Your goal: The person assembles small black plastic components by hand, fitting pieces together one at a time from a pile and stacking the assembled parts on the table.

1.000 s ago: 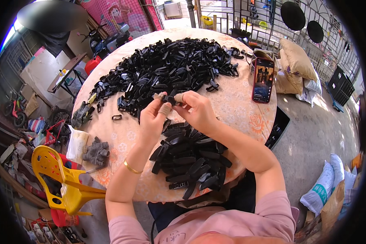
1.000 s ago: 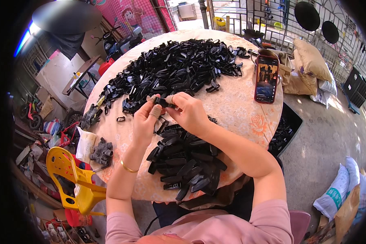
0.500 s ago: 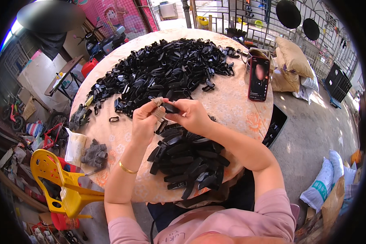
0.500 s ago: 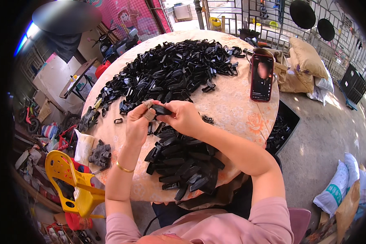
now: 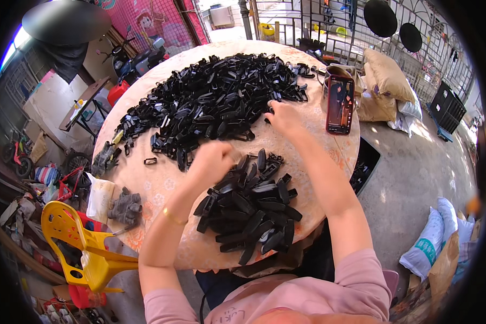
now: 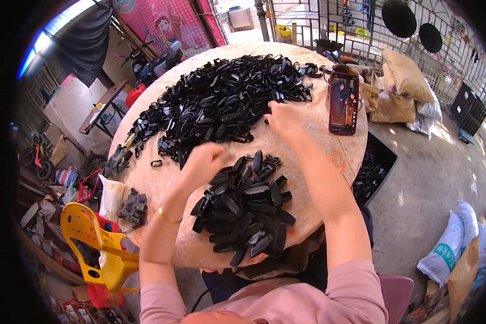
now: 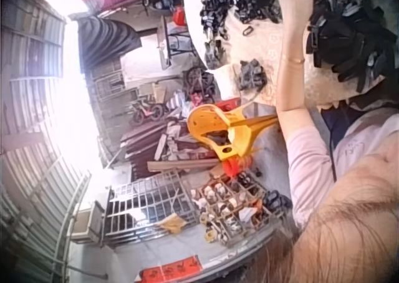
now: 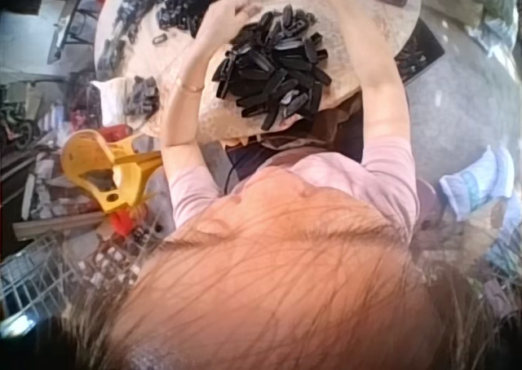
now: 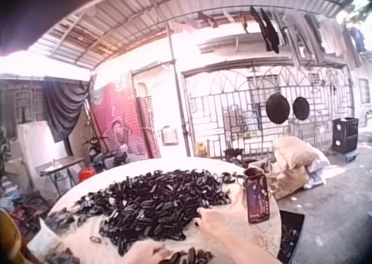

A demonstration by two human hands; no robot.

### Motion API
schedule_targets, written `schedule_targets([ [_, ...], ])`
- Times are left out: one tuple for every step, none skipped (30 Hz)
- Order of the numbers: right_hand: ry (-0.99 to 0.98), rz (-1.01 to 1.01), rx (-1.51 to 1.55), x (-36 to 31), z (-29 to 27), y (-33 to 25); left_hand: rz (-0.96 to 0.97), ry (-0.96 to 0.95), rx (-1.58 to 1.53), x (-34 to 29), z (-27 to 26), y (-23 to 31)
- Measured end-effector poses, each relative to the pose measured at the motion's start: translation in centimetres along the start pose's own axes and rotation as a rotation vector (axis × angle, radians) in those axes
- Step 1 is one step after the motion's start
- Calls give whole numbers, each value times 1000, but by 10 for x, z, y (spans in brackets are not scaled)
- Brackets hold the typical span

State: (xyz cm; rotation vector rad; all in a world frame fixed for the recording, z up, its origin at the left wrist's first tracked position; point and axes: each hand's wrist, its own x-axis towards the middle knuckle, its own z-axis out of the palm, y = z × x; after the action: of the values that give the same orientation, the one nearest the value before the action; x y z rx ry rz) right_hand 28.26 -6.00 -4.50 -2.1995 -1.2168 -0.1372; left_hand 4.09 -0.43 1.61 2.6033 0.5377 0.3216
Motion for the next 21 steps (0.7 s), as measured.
schedule_targets([
  [-28, -36, -11, -1, 1, -7, 33, 263, 148, 8, 10, -20],
  [-29, -34, -12, -3, -1, -8, 34, 262, 147, 18, 14, -26],
  [-35, -46, 40, -4, -3, -10, -72, 305, 326, 27, 18, -31],
  [-37, -57, 91, -3, -6, -10, -174, 349, 505, 36, 21, -34],
  [-35, -56, 89, -4, -7, -11, -172, 349, 503, 39, 24, -38],
  [22, -85, 196, -7, -8, -12, -152, 338, 482, 41, 25, -43],
  [78, -110, 302, -9, -8, -12, -130, 323, 460, 43, 27, -47],
  [78, -107, 300, -8, -9, -12, -128, 321, 458, 43, 30, -50],
  [-47, -38, 597, -7, -9, -11, -112, 299, 436, 43, 34, -54],
  [-174, 34, 891, -6, -10, -11, -96, 278, 413, 41, 35, -53],
  [-173, 37, 890, -7, -10, -11, -95, 276, 412, 38, 34, -53],
  [-173, 22, 966, -8, -9, -12, -59, 335, 296, 33, 34, -53],
  [-176, 4, 1045, -9, -8, -17, -28, 396, 184, 27, 30, -49],
  [-177, 8, 1046, -13, -10, -25, -103, 464, -70, 24, 27, -44],
  [-167, 7, 1107, -17, -12, -34, -178, 518, -335, 19, 24, -36],
  [-159, 1, 1169, -22, -15, -44, -169, 516, -474, 17, 24, -40],
  [-162, 0, 1170, -26, -13, -51, -158, 514, -615, 15, 23, -42],
  [-177, 38, 1288, -30, -10, -58, -161, 516, -615, 13, 22, -43],
  [-196, 76, 1407, -35, -10, -65, -155, 436, -821, 10, 21, -43],
  [-280, 149, 1474, -41, -13, -72, -147, 351, -1027, 7, 19, -43],
  [-289, 147, 1473, -46, -14, -78, -151, 359, -1028, 4, 18, -42],
])
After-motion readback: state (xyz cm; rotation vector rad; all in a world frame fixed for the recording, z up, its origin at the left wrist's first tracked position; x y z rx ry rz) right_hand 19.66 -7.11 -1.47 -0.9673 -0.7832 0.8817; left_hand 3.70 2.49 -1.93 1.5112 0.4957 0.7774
